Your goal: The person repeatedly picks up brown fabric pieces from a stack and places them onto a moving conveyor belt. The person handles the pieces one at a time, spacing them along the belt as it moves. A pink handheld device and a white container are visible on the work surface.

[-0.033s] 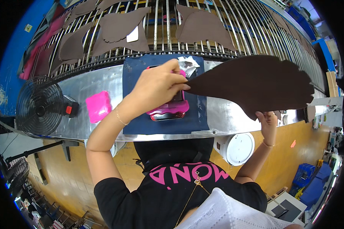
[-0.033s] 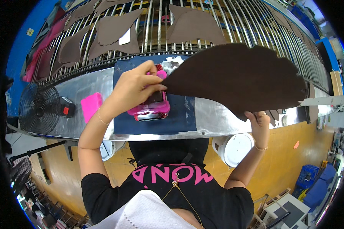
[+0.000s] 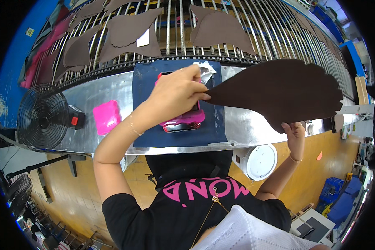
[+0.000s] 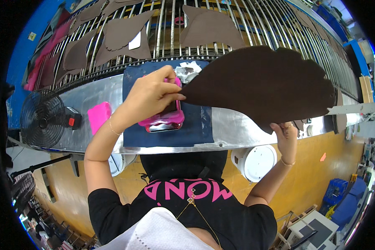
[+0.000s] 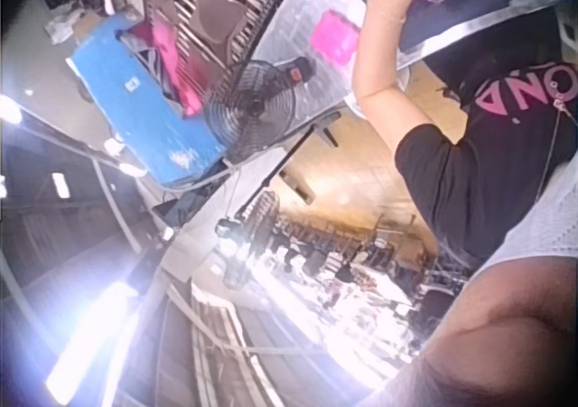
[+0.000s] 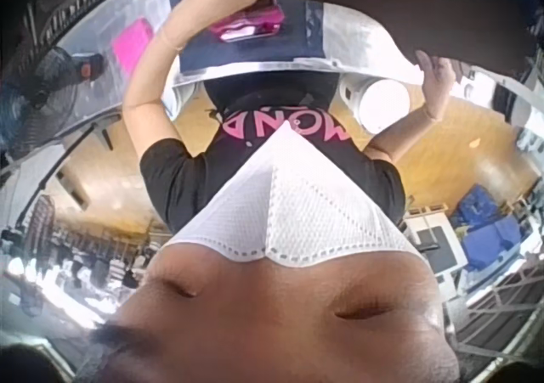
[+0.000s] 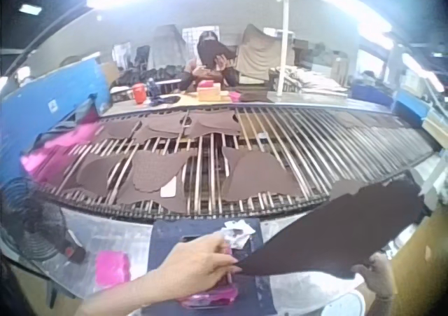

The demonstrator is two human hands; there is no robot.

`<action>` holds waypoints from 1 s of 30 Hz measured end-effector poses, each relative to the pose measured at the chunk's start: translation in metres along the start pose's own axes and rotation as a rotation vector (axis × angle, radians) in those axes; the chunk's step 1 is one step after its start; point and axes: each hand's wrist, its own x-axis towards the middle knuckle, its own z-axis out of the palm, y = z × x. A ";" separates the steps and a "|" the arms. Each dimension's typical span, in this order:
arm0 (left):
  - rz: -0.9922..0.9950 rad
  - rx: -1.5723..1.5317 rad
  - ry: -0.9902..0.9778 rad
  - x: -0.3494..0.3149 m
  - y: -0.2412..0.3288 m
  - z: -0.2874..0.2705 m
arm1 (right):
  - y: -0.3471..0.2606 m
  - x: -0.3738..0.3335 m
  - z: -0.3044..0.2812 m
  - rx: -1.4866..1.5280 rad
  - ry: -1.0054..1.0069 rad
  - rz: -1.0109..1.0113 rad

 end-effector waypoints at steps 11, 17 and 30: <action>0.381 0.284 0.392 0.169 0.023 -0.057 | -0.051 0.082 -0.022 0.092 0.486 -0.334; 0.690 0.802 0.652 0.217 0.038 -0.077 | -0.087 0.154 0.042 0.000 0.157 -0.339; 0.657 1.072 0.747 0.257 -0.013 -0.102 | -0.105 0.181 0.142 0.667 -0.074 -0.123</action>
